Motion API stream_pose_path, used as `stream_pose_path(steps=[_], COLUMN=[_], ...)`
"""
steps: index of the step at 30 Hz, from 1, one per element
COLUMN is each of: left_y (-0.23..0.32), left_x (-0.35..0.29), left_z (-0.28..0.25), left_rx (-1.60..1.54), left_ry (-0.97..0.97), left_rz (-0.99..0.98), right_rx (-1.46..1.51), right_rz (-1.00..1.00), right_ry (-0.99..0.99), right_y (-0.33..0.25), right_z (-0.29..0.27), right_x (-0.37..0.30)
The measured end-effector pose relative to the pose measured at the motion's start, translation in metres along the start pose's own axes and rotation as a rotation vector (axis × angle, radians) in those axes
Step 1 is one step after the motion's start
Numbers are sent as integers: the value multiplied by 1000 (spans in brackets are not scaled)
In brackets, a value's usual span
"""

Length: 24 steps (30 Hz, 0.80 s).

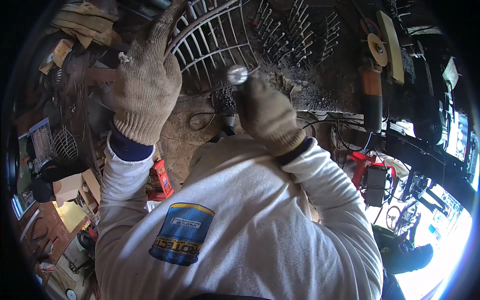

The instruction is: The person uses a hammer to shape a metal cage-like structure and then welds parts of the frame together using a welding torch.

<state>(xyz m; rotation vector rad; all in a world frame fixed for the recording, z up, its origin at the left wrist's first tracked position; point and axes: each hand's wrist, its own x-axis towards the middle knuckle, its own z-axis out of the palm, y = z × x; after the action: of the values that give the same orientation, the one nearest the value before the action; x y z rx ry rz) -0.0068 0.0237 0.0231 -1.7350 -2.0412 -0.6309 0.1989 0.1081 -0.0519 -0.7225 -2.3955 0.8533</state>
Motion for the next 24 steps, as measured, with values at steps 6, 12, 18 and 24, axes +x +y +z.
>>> stream_pose_path(steps=[6,12,18,24], left_y=[-7,12,-13,-34], left_x=[-3,4,-7,-25], left_z=[5,-15,10,20], left_rx=[149,295,66,144], left_ry=[17,-228,57,-63], left_rz=[-15,-64,25,-278], right_rx=[-114,4,-157,-353], right_rz=[50,86,391,477], right_ry=[-108,15,-297,-205], right_y=[-12,-8,-9,25], right_z=[-3,-2,-1,-22], right_x=[-2,0,3,-25])
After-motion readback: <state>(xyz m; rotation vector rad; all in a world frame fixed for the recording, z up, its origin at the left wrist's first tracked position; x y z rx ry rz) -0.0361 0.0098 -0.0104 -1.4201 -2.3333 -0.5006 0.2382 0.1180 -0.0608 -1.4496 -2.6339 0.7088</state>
